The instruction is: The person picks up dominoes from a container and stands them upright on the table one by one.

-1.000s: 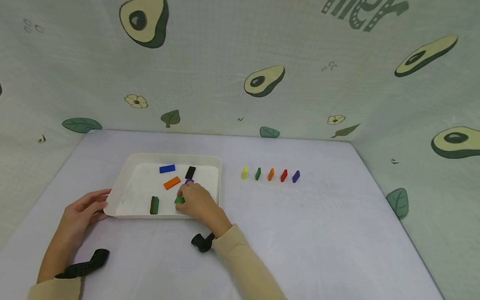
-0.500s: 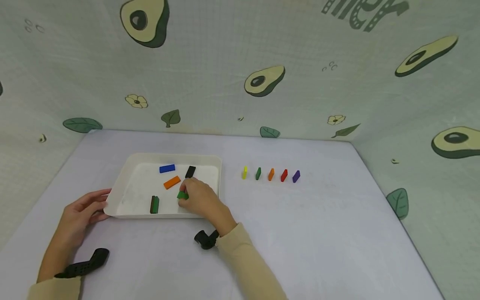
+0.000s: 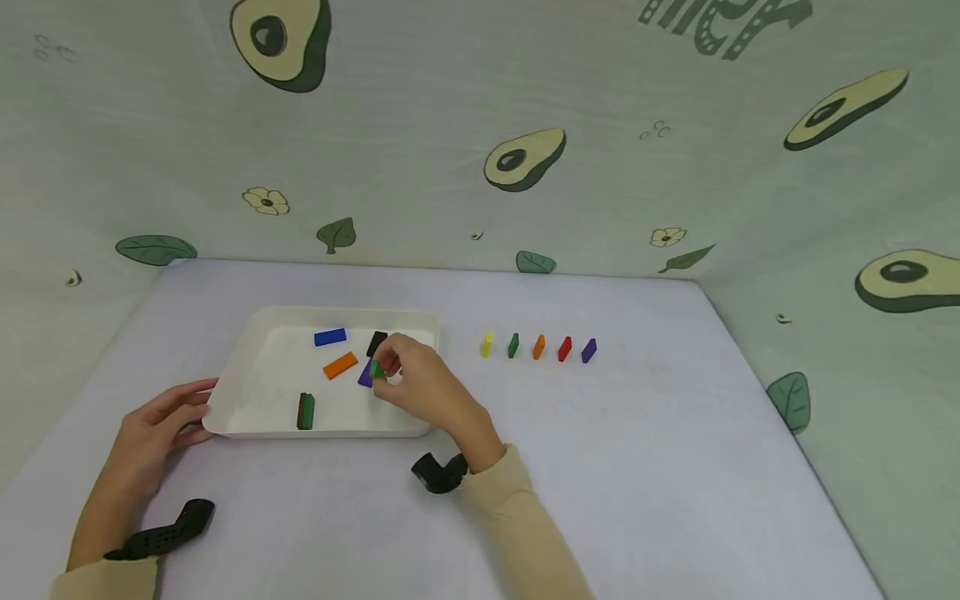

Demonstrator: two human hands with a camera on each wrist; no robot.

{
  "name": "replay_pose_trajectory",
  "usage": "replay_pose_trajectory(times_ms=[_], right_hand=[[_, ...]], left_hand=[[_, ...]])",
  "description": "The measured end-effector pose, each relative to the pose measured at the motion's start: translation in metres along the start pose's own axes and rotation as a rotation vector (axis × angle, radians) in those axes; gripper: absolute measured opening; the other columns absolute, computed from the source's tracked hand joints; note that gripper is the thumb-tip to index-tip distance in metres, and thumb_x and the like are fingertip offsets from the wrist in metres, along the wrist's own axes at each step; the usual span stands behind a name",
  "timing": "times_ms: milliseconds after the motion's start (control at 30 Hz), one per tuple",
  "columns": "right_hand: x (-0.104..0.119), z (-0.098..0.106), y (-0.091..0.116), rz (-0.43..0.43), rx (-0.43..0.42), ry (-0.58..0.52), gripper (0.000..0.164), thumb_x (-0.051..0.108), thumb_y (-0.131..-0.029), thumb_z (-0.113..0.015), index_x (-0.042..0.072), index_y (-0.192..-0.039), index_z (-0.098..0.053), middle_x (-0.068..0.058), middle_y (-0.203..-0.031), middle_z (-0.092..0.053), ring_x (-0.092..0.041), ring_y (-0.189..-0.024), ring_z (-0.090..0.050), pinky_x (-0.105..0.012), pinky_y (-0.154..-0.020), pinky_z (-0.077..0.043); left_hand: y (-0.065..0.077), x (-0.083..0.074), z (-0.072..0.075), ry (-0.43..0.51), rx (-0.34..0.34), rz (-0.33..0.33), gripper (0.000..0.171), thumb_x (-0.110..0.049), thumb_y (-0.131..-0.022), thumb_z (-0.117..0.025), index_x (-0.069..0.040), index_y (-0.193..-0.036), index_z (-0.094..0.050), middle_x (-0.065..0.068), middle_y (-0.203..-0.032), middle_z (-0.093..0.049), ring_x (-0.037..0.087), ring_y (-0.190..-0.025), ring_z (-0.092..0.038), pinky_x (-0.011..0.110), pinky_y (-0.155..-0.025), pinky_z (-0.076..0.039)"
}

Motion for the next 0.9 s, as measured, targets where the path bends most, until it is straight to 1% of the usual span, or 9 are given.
replay_pose_trajectory(times_ms=[67,167,233,300,333,533,667,900], right_hand=[[0.0,0.007,0.004,0.014,-0.013,-0.029,0.022,0.012,-0.086,-0.064,0.009,-0.105,-0.054,0.0,-0.096,-0.058,-0.017,-0.094,-0.057,-0.019,-0.081,-0.049],[-0.002,0.019,0.011,0.042,-0.037,-0.077,0.022,0.011,-0.086,-0.063,0.008,-0.106,-0.053,-0.002,-0.098,-0.059,-0.021,-0.096,-0.057,-0.026,-0.084,-0.051],[-0.003,0.025,0.016,0.065,-0.054,-0.095,0.023,0.011,-0.086,-0.063,0.008,-0.106,-0.053,-0.002,-0.099,-0.059,-0.021,-0.095,-0.057,-0.029,-0.084,-0.051],[-0.005,0.031,0.02,0.09,-0.075,-0.11,0.023,0.011,-0.085,-0.064,0.008,-0.106,-0.053,-0.002,-0.098,-0.059,-0.02,-0.094,-0.057,-0.029,-0.084,-0.051],[-0.006,0.034,0.023,0.102,-0.088,-0.121,0.023,0.01,-0.085,-0.064,0.008,-0.105,-0.053,-0.003,-0.098,-0.06,-0.02,-0.093,-0.057,-0.032,-0.085,-0.051],[-0.015,0.051,0.037,0.166,-0.159,-0.138,0.023,0.008,-0.083,-0.065,0.008,-0.104,-0.054,-0.003,-0.096,-0.06,-0.016,-0.091,-0.057,-0.033,-0.084,-0.051],[-0.025,0.063,0.048,0.165,-0.188,-0.147,0.024,0.007,-0.083,-0.066,0.007,-0.104,-0.055,-0.002,-0.096,-0.061,-0.014,-0.091,-0.057,-0.031,-0.084,-0.051],[-0.047,0.089,0.066,0.107,-0.25,-0.177,0.025,0.005,-0.082,-0.068,0.006,-0.104,-0.056,-0.005,-0.095,-0.062,-0.016,-0.087,-0.059,-0.039,-0.082,-0.052]], left_hand=[[0.0,0.0,0.001,-0.017,-0.014,0.004,0.029,-0.002,-0.091,-0.057,-0.013,-0.116,-0.064,-0.015,-0.103,-0.067,0.001,-0.077,-0.065,0.018,-0.06,-0.055],[0.0,0.0,0.003,-0.016,-0.016,0.003,0.029,-0.002,-0.091,-0.056,-0.013,-0.116,-0.064,-0.015,-0.103,-0.067,0.002,-0.077,-0.065,0.018,-0.06,-0.055],[0.0,0.0,0.003,-0.013,-0.018,0.006,0.029,-0.002,-0.091,-0.056,-0.013,-0.116,-0.065,-0.015,-0.103,-0.067,0.002,-0.077,-0.065,0.018,-0.06,-0.055],[0.0,-0.001,0.004,0.003,-0.012,0.001,0.029,0.0,-0.091,-0.055,-0.013,-0.115,-0.065,-0.014,-0.103,-0.067,0.002,-0.077,-0.065,0.019,-0.06,-0.055],[0.0,-0.001,0.003,0.005,-0.011,-0.004,0.03,0.0,-0.091,-0.055,-0.013,-0.115,-0.065,-0.014,-0.102,-0.067,0.002,-0.077,-0.065,0.019,-0.06,-0.055],[0.001,0.0,0.002,0.037,0.008,-0.028,0.03,0.002,-0.09,-0.055,-0.011,-0.115,-0.065,-0.012,-0.102,-0.068,0.003,-0.078,-0.066,0.019,-0.06,-0.055],[0.0,0.001,0.001,0.044,0.014,-0.024,0.03,0.002,-0.09,-0.055,-0.011,-0.115,-0.065,-0.011,-0.102,-0.068,0.003,-0.078,-0.066,0.02,-0.061,-0.055],[0.001,0.001,0.001,-0.012,-0.013,-0.003,0.028,-0.002,-0.091,-0.056,-0.013,-0.115,-0.064,-0.015,-0.101,-0.067,0.001,-0.077,-0.065,0.018,-0.061,-0.055]])
Point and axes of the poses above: each hand's wrist, its own y-axis away from the middle knuckle, its own z-axis out of the back of the hand, x = y × z, the point moved 3 cm from there along -y, towards the middle knuckle
